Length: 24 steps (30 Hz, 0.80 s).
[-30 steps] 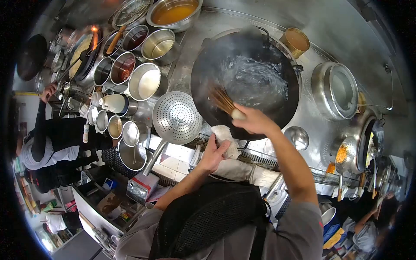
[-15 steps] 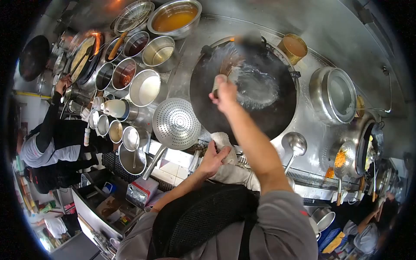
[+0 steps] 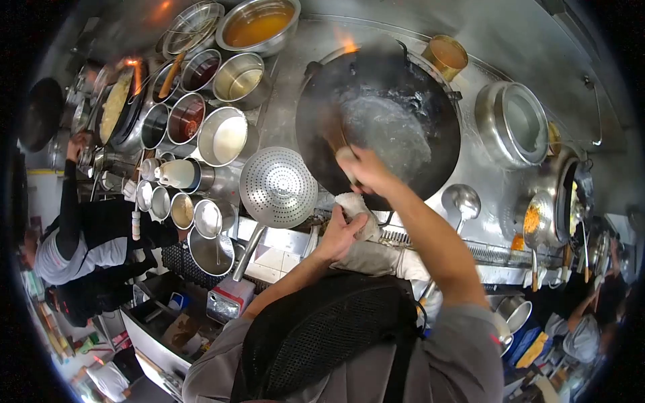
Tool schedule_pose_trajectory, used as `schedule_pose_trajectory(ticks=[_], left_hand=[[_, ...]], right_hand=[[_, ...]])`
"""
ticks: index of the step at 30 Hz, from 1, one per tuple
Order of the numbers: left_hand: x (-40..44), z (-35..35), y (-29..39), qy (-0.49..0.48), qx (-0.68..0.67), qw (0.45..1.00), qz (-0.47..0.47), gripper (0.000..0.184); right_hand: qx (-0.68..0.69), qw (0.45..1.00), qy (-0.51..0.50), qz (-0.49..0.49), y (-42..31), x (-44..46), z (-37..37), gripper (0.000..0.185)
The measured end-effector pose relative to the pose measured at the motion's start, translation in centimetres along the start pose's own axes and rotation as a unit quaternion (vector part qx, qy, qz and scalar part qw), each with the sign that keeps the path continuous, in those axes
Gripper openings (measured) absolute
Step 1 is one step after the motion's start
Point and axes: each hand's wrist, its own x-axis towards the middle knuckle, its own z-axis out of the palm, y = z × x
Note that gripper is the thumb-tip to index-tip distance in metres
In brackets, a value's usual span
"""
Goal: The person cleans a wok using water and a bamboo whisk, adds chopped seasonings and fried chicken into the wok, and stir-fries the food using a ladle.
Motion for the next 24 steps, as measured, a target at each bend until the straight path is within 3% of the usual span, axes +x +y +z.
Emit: schedule_pose_trajectory(ticks=[2,4,6,8,9,10,12,14,16,19,20,22,24], left_hand=[[-0.2,0.1,0.8,0.004,0.005,0.999,-0.041,0.05],[-0.3,0.0,0.8,0.005,-0.003,0.999,-0.045,0.052],[0.2,-0.6,-0.1,0.007,0.023,0.999,-0.036,0.054],[0.2,-0.9,-0.5,0.008,0.054,0.998,-0.026,0.055],[0.1,-0.6,-0.3,0.01,0.042,0.999,-0.019,0.057],[0.3,-0.3,-0.1,0.011,0.03,0.999,-0.01,0.058],[0.5,-0.6,-0.4,0.01,0.042,0.999,-0.006,0.059],[0.3,-0.5,-0.6,0.007,0.052,0.999,-0.007,0.059],[0.3,-0.7,-0.3,0.014,0.056,0.998,-0.029,0.059],[0.3,-1.1,-0.7,0.016,0.081,0.996,-0.036,0.058],[0.4,-1.3,-1.0,0.018,0.081,0.996,-0.038,0.058],[0.8,-1.4,-1.6,0.021,0.082,0.996,-0.021,0.052],[0.6,-0.9,-1.0,0.021,0.063,0.998,-0.024,0.051]], right_hand=[[-0.226,0.971,-0.041,-0.067,3.6,-4.5,-4.8,0.062],[-0.345,0.923,-0.107,0.131,-1.6,-9.9,-10.5,0.072],[-0.493,0.85,-0.059,0.178,-2.9,-8.6,-15.7,0.057],[-0.607,0.785,0.058,0.105,-1.7,-2.9,-17.8,0.044],[-0.615,0.78,0.112,0.038,0.7,0.8,-18.2,0.047],[-0.589,0.795,0.144,0.035,-0.2,2.7,-14.7,0.041],[-0.542,0.812,0.215,-0.024,3.2,6.7,-8.8,0.047],[-0.495,0.844,0.205,0.011,1.0,2.7,-2.7,0.052],[-0.486,0.866,0.116,0.013,0.8,-2.3,-1.7,0.057],[-0.594,0.795,0.081,0.093,4.8,-6.0,-7.9,0.053],[-0.634,0.758,0.111,0.106,6.8,-4.8,-11.1,0.048],[-0.576,0.765,0.275,0.084,2.7,-2.4,-13.9,0.033],[-0.544,0.808,0.21,0.081,3.3,6.4,-14.0,0.028]])
